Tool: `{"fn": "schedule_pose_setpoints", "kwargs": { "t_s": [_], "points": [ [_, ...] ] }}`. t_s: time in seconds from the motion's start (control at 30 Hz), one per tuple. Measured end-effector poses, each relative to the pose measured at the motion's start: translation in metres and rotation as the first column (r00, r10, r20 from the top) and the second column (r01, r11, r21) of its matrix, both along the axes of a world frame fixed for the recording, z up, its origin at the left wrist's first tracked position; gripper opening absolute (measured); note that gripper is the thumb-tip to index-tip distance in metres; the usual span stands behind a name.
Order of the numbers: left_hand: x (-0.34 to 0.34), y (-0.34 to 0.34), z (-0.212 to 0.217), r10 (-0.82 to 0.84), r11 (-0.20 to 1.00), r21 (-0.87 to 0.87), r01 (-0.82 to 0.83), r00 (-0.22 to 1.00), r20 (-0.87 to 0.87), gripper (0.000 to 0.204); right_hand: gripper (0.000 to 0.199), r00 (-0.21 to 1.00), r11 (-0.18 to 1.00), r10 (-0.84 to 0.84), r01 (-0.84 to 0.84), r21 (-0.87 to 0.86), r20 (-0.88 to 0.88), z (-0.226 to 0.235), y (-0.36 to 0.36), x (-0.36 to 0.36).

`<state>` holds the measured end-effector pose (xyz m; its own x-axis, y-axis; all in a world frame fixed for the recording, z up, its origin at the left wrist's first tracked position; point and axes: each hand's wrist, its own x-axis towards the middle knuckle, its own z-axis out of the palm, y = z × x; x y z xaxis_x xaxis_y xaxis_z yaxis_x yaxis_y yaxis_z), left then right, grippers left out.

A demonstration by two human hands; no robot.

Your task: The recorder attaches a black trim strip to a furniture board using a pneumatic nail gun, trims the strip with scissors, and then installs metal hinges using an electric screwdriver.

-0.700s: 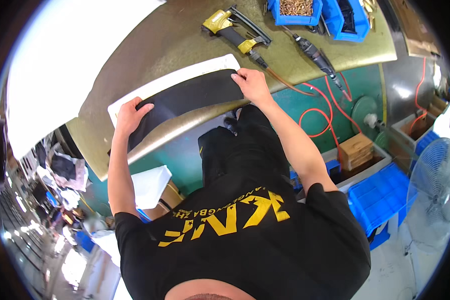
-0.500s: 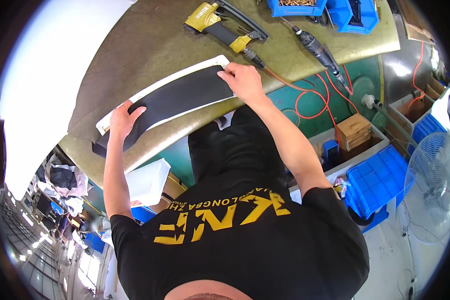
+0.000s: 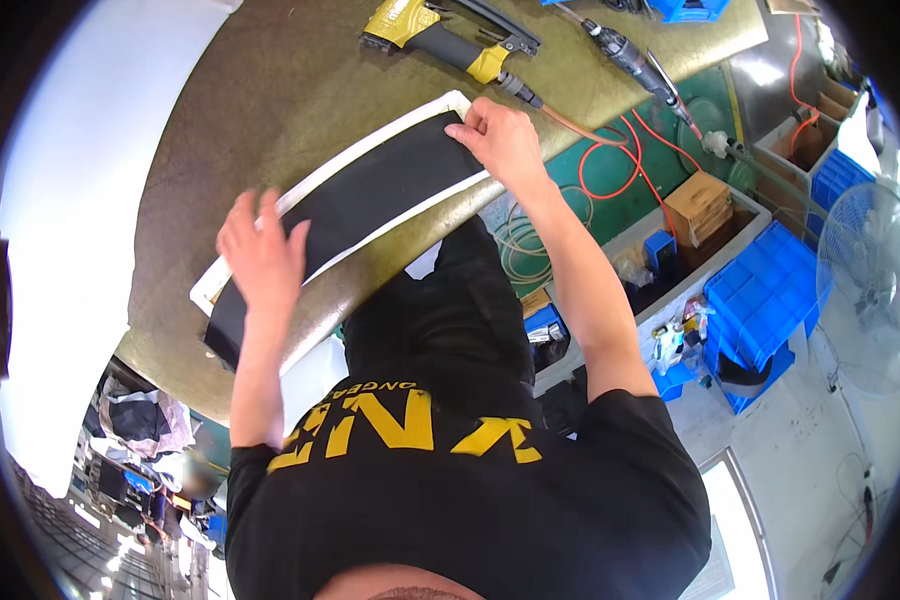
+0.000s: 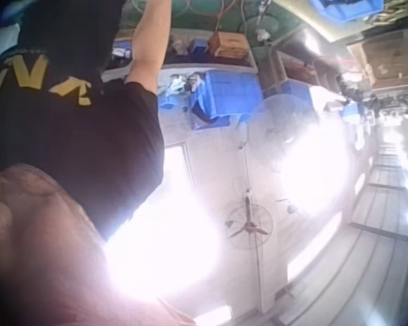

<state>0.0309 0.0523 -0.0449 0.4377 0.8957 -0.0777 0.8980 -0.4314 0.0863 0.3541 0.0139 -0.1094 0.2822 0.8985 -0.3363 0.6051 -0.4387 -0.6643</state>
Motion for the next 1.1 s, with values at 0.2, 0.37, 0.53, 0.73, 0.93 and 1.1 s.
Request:
{"fn": "schedule_pose_setpoints", "kwargs": {
  "t_s": [0.2, 0.37, 0.53, 0.73, 0.93, 1.1],
  "points": [
    [0.120, -0.030, -0.042, -0.288, 0.940, -0.036, 0.340, 0.844, 0.452, 0.061, 0.032, 0.997, 0.997, -0.048, 0.044, -0.064, -0.061, -0.002, 0.007, -0.007],
    [0.134, -0.033, -0.077, -0.301, 0.932, -0.098, 0.350, 0.894, 0.333, 0.069, 0.034, 0.992, 0.994, -0.029, 0.015, -0.105, -0.125, -0.010, 0.013, 0.012],
    [0.132, -0.033, -0.076, -0.320, 0.929, -0.094, 0.359, 0.902, 0.289, 0.070, 0.042, 0.996, 0.993, 0.078, -0.081, -0.086, -0.038, -0.005, 0.034, 0.015],
    [0.133, -0.032, -0.072, -0.337, 0.919, -0.120, 0.375, 0.907, 0.254, 0.075, 0.054, 0.931, 0.806, 0.109, -0.288, 0.518, 0.347, -0.004, 0.078, 0.020],
    [0.135, -0.032, -0.075, -0.337, 0.921, -0.108, 0.375, 0.903, 0.265, 0.074, 0.073, 0.762, 0.897, 0.326, -0.437, 0.071, 0.559, -0.009, 0.112, -0.006],
    [0.135, -0.032, -0.080, -0.314, 0.924, -0.120, 0.362, 0.900, 0.302, 0.075, 0.063, 0.896, 0.941, 0.308, -0.337, 0.037, 0.320, 0.008, 0.115, 0.024]
  ]
}}
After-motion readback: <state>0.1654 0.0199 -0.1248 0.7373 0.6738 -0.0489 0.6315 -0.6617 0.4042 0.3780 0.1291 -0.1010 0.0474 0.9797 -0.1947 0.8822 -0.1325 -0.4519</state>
